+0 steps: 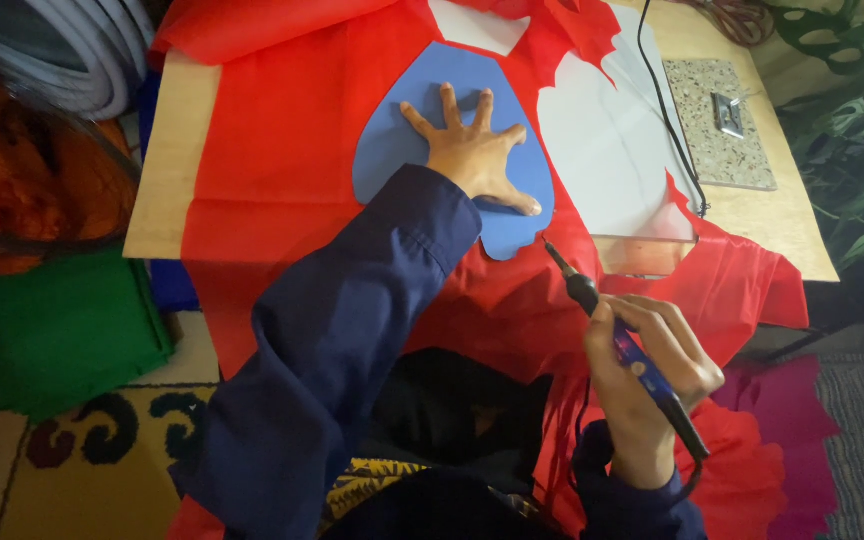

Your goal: Tracing a template with a heat tool to cut a specific shape out of synthetic fabric.

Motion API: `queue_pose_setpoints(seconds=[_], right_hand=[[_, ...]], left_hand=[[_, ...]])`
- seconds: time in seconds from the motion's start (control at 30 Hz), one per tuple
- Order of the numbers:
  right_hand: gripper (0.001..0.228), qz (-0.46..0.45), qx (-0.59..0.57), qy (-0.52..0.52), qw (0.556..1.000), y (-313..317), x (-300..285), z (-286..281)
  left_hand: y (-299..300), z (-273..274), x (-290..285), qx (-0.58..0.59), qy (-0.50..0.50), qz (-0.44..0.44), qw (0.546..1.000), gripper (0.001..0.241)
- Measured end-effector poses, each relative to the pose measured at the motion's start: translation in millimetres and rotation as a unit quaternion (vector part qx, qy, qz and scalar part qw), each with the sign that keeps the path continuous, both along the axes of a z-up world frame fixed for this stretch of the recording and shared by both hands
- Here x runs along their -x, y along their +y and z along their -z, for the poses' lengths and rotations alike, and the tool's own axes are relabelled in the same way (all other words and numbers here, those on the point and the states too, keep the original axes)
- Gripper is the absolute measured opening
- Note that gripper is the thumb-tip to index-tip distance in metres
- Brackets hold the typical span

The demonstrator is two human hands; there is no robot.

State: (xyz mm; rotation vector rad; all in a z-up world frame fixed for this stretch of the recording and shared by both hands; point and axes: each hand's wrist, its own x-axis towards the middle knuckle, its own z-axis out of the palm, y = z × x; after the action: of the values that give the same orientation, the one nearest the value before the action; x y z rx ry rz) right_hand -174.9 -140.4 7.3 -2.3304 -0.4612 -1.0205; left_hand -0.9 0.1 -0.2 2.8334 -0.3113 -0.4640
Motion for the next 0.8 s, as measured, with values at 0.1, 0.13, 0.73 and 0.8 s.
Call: queue_pose_setpoints(seconds=[0.1, 0.13, 0.73, 0.8], right_hand=[[0.009, 0.012, 0.029, -0.055, 0.998, -16, -3, 10], [0.009, 0.012, 0.028, -0.055, 0.998, -28, -12, 18], [0.024, -0.076, 0.236, -0.129, 0.960, -207, -157, 0], [0.022, -0.007, 0.314, -0.111, 0.943, -240, -174, 7]], left_hand=[[0, 4, -2, 0.005, -0.011, 0.000, 1.000, 0.088], [0, 3, -1, 0.005, -0.011, -0.001, 1.000, 0.088], [4, 6, 3, 0.001, -0.052, 0.031, 0.998, 0.088], [3, 5, 4, 0.002, -0.043, 0.021, 0.999, 0.088]])
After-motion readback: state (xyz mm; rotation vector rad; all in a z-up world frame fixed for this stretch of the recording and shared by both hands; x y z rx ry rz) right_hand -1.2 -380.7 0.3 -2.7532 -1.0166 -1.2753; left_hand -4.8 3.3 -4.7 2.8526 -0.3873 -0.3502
